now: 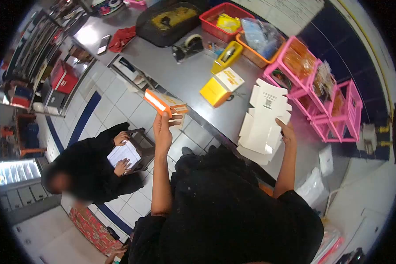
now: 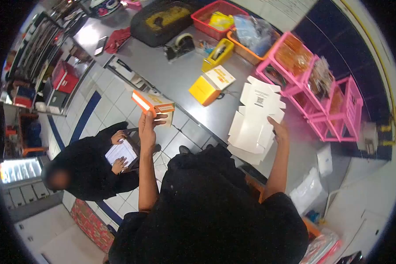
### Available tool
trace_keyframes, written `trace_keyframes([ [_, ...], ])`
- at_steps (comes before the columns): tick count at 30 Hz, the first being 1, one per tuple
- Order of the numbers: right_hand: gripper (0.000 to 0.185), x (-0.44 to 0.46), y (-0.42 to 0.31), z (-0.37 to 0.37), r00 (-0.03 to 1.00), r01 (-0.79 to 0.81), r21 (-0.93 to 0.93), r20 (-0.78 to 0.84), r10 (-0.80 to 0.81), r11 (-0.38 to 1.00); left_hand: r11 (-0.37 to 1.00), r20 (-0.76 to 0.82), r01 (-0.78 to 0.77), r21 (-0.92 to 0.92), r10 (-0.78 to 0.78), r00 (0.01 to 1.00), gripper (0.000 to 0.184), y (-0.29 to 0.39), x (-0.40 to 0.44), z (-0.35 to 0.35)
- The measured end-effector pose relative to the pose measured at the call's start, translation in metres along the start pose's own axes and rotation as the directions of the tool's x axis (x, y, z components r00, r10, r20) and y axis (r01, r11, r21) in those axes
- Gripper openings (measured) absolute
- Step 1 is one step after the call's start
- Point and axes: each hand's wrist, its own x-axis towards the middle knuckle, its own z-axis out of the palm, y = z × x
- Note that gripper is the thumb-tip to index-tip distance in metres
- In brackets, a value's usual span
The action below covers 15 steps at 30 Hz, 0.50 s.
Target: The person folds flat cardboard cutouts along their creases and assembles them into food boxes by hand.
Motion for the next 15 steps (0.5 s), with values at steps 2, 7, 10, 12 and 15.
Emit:
trace_keyframes([
  [2,0.059,0.008,0.019,-0.006,1.000,0.013,-0.026,-0.006,-0.013,1.000,0.993,0.060,-0.013,0.115,0.006,0.998,0.040,-0.002,-0.006,0.006],
  [7,0.061,0.007,0.025,-0.001,0.855,-0.011,-0.816,-0.307,-0.417,0.578,0.959,0.077,-0.120,0.255,0.104,0.992,0.024,0.003,-0.025,0.046],
  [10,0.059,-0.081,-0.054,0.087,0.661,0.589,-0.606,-0.019,-0.751,0.534,0.988,0.100,-0.055,0.145,0.041,0.994,0.025,0.011,-0.043,0.083],
  [12,0.059,-0.147,-0.099,0.137,0.565,0.816,-0.306,0.247,-0.788,0.489,0.999,0.112,-0.008,0.053,0.002,0.994,0.025,0.017,-0.053,0.107],
  [15,0.046,-0.172,-0.109,0.174,0.331,0.939,-0.219,0.378,-0.864,0.264,1.000,0.120,-0.012,-0.011,0.013,0.993,0.027,0.027,-0.065,0.130],
])
